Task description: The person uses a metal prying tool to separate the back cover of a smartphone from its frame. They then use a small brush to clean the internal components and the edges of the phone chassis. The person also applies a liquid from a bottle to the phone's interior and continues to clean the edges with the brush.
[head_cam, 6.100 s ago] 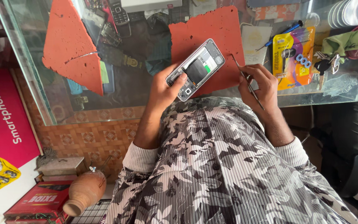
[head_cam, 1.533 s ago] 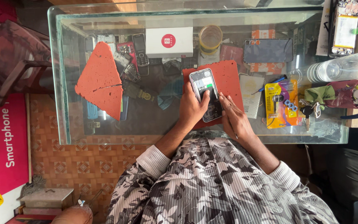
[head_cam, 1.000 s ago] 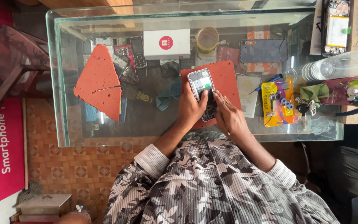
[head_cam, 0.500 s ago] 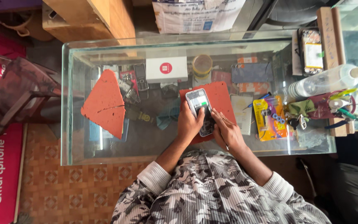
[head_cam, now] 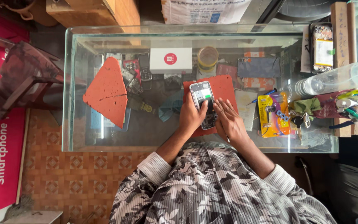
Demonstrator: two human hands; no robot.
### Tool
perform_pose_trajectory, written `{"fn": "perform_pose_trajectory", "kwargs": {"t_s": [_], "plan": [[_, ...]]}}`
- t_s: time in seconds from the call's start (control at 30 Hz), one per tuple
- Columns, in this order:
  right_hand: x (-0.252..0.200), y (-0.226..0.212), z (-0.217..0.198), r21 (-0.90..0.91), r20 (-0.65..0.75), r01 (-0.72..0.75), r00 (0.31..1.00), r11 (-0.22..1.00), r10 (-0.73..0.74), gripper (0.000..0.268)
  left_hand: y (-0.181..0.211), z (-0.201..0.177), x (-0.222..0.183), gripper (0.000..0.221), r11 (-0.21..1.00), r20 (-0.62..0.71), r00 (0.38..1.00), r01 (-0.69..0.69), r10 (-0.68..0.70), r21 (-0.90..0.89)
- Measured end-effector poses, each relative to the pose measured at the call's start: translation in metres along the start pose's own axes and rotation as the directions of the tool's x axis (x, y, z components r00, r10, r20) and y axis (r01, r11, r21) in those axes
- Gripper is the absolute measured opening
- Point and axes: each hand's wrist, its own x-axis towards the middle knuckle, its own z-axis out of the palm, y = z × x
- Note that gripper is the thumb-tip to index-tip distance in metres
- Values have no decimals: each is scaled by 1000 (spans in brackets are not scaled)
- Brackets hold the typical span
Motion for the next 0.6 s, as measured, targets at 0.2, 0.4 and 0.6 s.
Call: {"fn": "perform_pose_trajectory", "kwargs": {"t_s": [0.2, 0.4, 0.6], "plan": [[9, 7, 1, 56, 18, -70, 997, 996, 69, 48, 6, -3, 0, 42, 997, 0, 1000, -27, 27, -71], [27, 17, 15, 52, -34, -30, 999, 998, 32, 50, 5, -2, 0, 41, 997, 11, 1000, 6, -5, -83], [35, 24, 15, 38, 2, -34, 999, 999, 34, 49, 2, -1, 0, 45, 996, 18, 1000, 0, 1, -88]]}}
